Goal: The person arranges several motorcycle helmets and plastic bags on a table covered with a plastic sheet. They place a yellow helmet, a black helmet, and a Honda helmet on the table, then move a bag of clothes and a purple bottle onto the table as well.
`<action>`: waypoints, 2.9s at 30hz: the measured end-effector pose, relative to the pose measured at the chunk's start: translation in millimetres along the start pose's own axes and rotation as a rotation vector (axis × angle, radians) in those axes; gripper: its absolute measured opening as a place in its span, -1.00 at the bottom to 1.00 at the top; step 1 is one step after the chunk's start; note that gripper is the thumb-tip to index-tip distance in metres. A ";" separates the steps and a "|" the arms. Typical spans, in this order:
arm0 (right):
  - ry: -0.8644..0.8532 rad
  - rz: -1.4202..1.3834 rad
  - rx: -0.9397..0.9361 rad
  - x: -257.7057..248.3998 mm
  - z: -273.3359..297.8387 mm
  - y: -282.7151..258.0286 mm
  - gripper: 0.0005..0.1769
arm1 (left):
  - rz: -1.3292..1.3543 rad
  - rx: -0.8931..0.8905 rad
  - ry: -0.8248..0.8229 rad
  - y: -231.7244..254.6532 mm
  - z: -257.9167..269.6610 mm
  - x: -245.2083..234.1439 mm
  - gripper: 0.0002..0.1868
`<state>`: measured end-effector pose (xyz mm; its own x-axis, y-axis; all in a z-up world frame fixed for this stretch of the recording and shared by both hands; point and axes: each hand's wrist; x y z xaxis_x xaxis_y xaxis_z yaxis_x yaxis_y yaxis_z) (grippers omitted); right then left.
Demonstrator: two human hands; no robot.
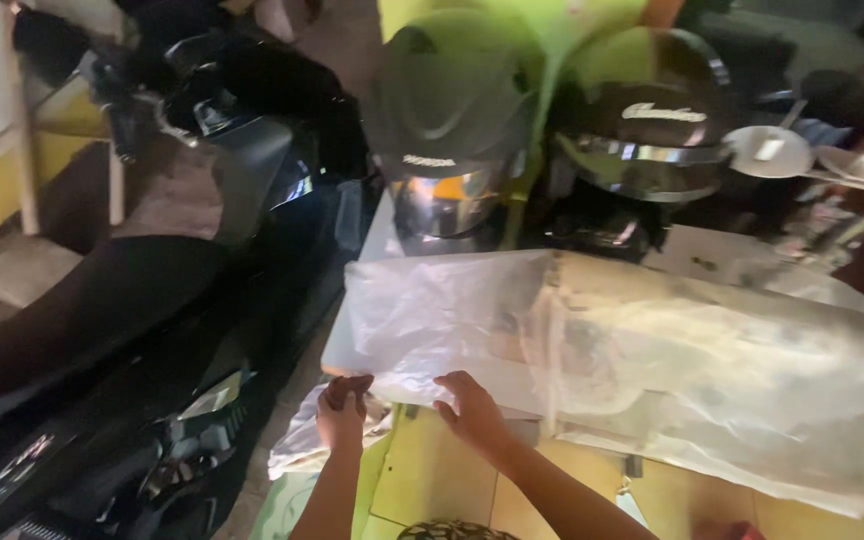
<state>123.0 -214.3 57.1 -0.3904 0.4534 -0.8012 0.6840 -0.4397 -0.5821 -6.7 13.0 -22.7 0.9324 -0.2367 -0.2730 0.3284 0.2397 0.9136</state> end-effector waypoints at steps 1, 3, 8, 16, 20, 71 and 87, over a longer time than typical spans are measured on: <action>-0.090 -0.029 0.097 -9.3 -1.1 -16.4 -0.58 | -0.117 0.089 0.054 -19.9 -17.5 -3.1 -0.49; -0.172 -0.052 0.195 -9.4 -6.4 -20.3 -0.59 | -0.229 0.184 0.103 -44.4 -41.8 -3.0 -0.45; -0.133 -0.051 0.196 6.2 -7.7 -4.4 -0.62 | -1.011 0.218 -0.089 -68.7 -53.7 -13.3 -0.26; -0.079 -0.062 0.245 -10.8 0.0 28.7 -0.59 | -1.046 0.020 -0.254 -73.8 -41.1 10.7 -0.03; -0.068 -0.051 0.346 -45.5 3.9 30.1 -0.60 | -1.177 0.101 -0.216 -44.8 -5.2 39.7 -0.26; 0.386 -0.037 1.708 -57.1 677.9 440.6 -0.73 | -0.889 0.315 -1.970 -349.5 688.6 402.4 -0.55; 0.298 -0.212 1.817 201.1 693.4 714.9 -0.43 | -0.891 0.255 -1.877 -545.5 613.1 518.3 -0.51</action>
<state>106.1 -975.0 -616.2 -0.1247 0.6213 -0.7736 -0.8555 -0.4623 -0.2333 204.9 -817.6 -477.8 -0.7250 -0.6731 -0.1459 0.3208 -0.5176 0.7932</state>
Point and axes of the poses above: each hand's wrist, its own z-axis away from the middle knuckle, its own x-axis out of the palm, y = z × x, and after that the axes turned 12 degrees about z, right-handed
